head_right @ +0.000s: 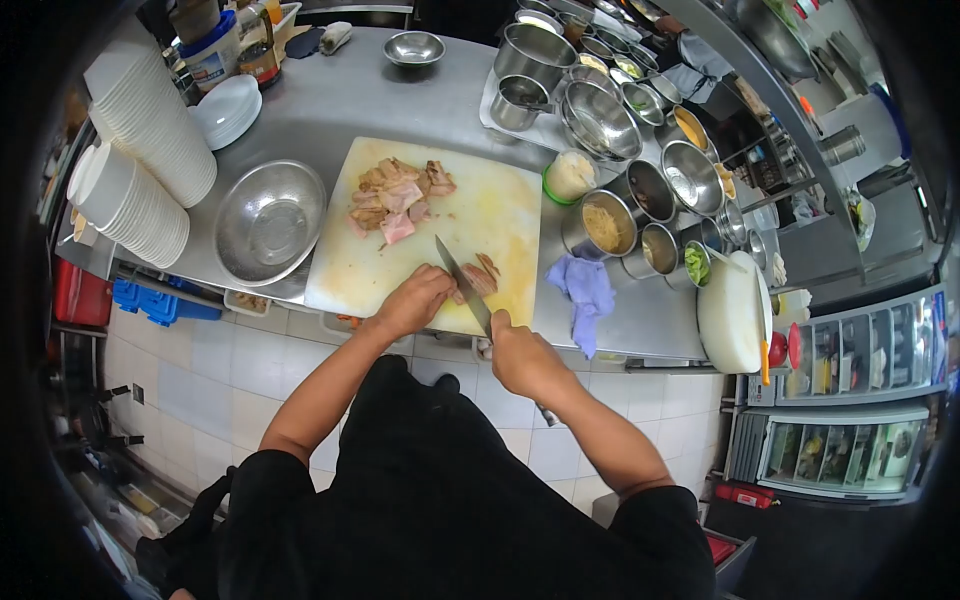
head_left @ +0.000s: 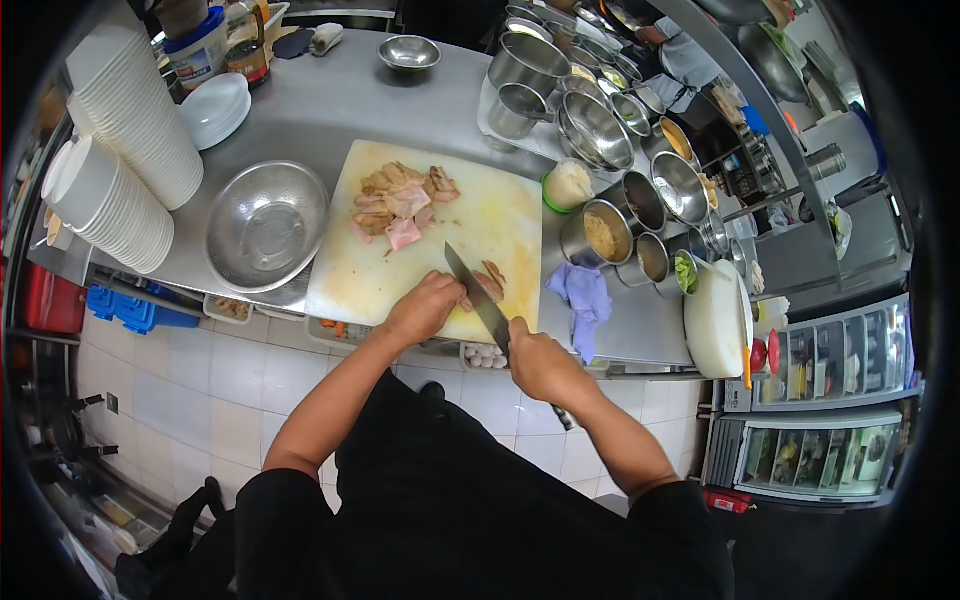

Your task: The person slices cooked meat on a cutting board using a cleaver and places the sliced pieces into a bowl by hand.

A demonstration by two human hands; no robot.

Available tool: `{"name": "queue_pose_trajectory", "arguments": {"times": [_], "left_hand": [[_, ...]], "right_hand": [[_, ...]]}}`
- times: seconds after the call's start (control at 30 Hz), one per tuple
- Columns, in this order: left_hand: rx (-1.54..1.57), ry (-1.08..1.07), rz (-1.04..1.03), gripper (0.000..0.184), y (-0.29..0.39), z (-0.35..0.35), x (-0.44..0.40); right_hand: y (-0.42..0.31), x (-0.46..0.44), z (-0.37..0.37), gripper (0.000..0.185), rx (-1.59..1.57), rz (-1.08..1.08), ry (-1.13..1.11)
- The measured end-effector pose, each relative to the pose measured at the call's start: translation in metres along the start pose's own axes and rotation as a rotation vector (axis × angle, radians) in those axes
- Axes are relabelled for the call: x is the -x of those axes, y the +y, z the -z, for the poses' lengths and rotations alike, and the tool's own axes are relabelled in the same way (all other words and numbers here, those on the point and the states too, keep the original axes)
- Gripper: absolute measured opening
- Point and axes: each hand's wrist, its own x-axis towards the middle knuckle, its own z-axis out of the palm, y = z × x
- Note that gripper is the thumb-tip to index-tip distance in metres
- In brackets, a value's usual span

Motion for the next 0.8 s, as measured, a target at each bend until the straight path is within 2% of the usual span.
{"name": "queue_pose_trajectory", "arguments": {"times": [0.17,0.33,0.5,0.8], "left_hand": [[-0.023,0.024,-0.019,0.009,-0.004,-0.003,0.0],[0.02,0.032,-0.014,0.009,0.001,-0.001,-0.001],[0.011,0.049,-0.004,0.006,-0.004,-0.004,0.001],[0.033,0.04,-0.005,0.005,-0.004,-0.003,0.0]], "right_hand": [[0.012,-0.029,-0.047,0.024,-0.02,-0.026,0.117],[-0.002,-0.004,-0.009,0.021,-0.045,-0.031,0.053],[-0.001,-0.018,-0.043,0.02,-0.066,-0.058,0.126],[-0.001,-0.002,-0.017,0.024,-0.072,-0.035,0.058]]}}
